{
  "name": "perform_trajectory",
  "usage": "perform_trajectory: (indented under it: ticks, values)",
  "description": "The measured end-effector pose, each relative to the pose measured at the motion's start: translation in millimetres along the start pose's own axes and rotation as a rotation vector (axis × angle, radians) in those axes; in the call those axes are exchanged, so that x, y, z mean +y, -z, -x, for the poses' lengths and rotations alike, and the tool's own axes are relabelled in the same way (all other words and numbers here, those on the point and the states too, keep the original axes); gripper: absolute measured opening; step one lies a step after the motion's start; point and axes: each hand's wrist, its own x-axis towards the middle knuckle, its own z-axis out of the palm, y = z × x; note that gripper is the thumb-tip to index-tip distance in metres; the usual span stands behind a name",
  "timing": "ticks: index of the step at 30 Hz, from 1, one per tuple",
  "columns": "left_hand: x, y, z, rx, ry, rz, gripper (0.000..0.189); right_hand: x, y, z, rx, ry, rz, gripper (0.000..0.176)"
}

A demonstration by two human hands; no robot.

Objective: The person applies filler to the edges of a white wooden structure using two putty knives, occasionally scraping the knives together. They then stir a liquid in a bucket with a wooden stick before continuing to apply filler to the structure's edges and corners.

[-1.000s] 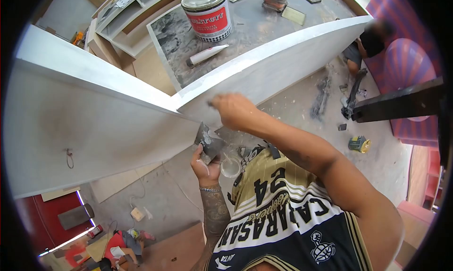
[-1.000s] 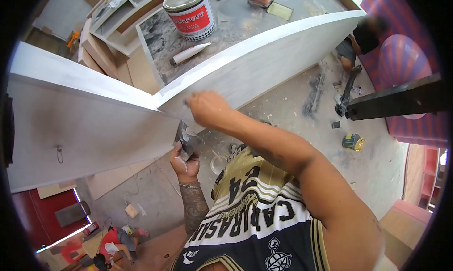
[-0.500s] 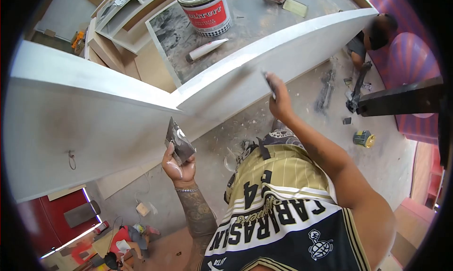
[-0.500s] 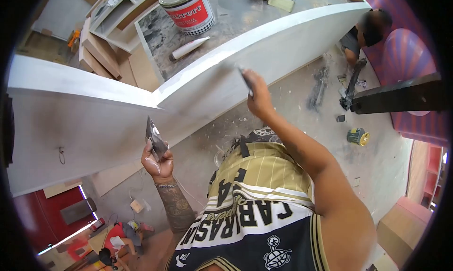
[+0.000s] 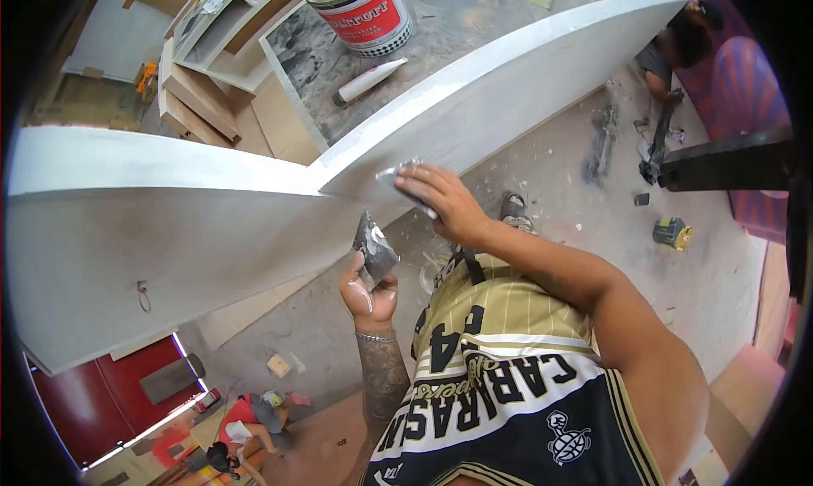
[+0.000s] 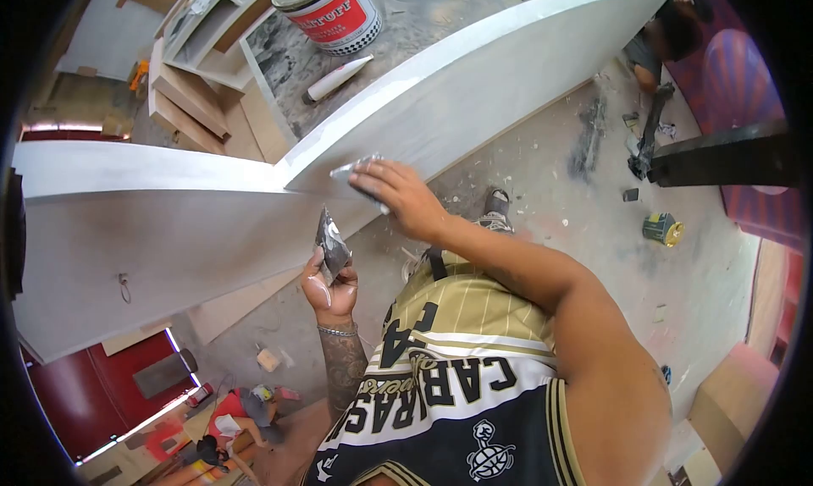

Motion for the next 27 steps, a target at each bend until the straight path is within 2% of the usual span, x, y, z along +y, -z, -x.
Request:
perform_trajectory:
  ticks: [2, 4, 7, 8, 10, 12, 14, 16, 17, 19, 21, 23, 26, 27]
  values:
    - [-4, -2, -4, -0.004, 0.032, 0.020, 0.025, -20, 17, 8, -0.123, 0.073, -0.119, 0.073]
    - [-7, -6, -9, -0.094, 0.069, 0.048, 0.025, -27, 32, 17, -0.296, 0.131, -0.211, 0.073]
    - [-4, -26, -2, -0.178, 0.025, 0.001, 0.024, 26, 25, 56, -0.556, 0.013, -0.083, 0.075]
    - [-2, -36, 2, -0.197, -0.008, -0.027, 0.024, 45, 22, 70, -0.516, -0.238, -0.164, 0.073]
    - [-1, -53, 4, -0.099, -0.082, -0.057, 0.024, 72, 16, 70, -0.048, -0.420, -0.269, 0.061]
    - [-2, -58, 5, -0.034, -0.109, -0.046, 0.024, 84, 8, 37, 0.431, -0.650, -0.480, 0.058]
    - [-4, -55, 3, -0.003, -0.090, -0.049, 0.024, 89, 1, 11, 0.560, -0.811, -0.618, 0.066]
    - [-9, -54, 0, -0.001, -0.079, -0.056, 0.024, 82, -16, -9, 0.598, -0.676, -0.454, 0.064]
    - [-12, -52, 1, -0.010, -0.080, -0.055, 0.025, 74, -25, -11, 0.554, -0.464, -0.221, 0.059]
    - [-17, -46, 1, -0.036, -0.063, -0.030, 0.025, 65, -21, 0, 0.174, -0.257, -0.292, 0.066]
    - [-21, -41, 0, -0.072, -0.040, 0.025, 0.025, 38, -8, 7, 0.014, -0.171, -0.352, 0.073]
    - [-30, -44, 0, -0.001, -0.018, 0.022, 0.023, 15, 15, 11, -0.046, -0.044, -0.407, 0.077]
    - [-47, -49, -3, 0.076, -0.029, 0.008, 0.023, 10, 48, 20, -0.382, 0.133, -0.335, 0.077]
    - [-52, -49, -4, 0.094, -0.032, -0.006, 0.023, 23, 56, 27, -0.489, 0.128, -0.253, 0.077]
